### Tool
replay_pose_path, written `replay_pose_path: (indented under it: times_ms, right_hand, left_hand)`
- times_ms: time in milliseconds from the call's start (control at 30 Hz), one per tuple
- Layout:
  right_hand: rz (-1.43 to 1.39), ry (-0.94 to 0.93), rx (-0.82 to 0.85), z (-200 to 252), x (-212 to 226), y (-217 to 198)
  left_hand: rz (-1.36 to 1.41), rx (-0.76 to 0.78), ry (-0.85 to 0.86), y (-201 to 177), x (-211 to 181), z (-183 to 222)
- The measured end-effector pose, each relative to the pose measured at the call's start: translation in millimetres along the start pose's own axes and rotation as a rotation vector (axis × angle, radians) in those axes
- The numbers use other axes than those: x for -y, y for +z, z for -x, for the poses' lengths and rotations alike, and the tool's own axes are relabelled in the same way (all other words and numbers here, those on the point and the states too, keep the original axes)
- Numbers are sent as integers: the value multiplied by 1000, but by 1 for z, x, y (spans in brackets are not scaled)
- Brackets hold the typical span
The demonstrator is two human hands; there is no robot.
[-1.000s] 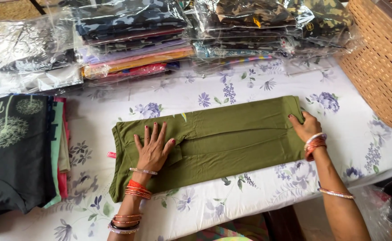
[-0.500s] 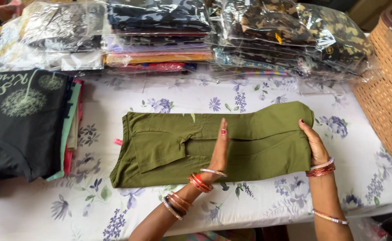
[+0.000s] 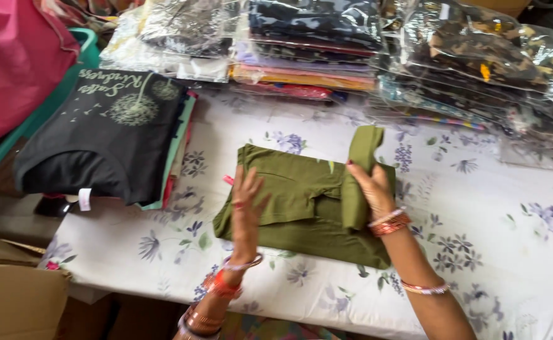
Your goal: Folding various t-shirts and garments on a floral table and placing them into boxes and baskets.
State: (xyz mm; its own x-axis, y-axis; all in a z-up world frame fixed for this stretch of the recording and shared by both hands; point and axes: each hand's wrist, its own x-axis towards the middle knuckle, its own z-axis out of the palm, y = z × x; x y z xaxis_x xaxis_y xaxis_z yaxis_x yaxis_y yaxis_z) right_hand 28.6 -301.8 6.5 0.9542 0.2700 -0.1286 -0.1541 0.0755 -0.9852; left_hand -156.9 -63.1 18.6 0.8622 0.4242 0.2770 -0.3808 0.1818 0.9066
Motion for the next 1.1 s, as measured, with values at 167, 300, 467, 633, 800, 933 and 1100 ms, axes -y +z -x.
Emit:
replay_pose_path:
  times_ms: [167,300,467,633,800,933,1100]
  right_hand:
    - [123,-91,87,-9,-9,93]
    - [282,-44,140,-18,-30,138]
    - [461,-88,224,-41,-84,164]
    - [746,-152,273,-52,-116,173]
    - [892,-135,359,-23,-64,197]
    - [694,159,469,4,-33,211]
    - [546,-72,546,-6,-26,166]
  left_hand:
    - [15,-189,62,-69,-38,35]
    - [46,-308,64,-94,-56,56]
    - [74,-360,41,-112,-54,70]
    - [73,-384,35,-123,-52,78]
    - [59,-396,8,-125,-51,85]
    - [40,-372,27,-127,-39,92]
    - [-102,-242,167,-114,-21,106]
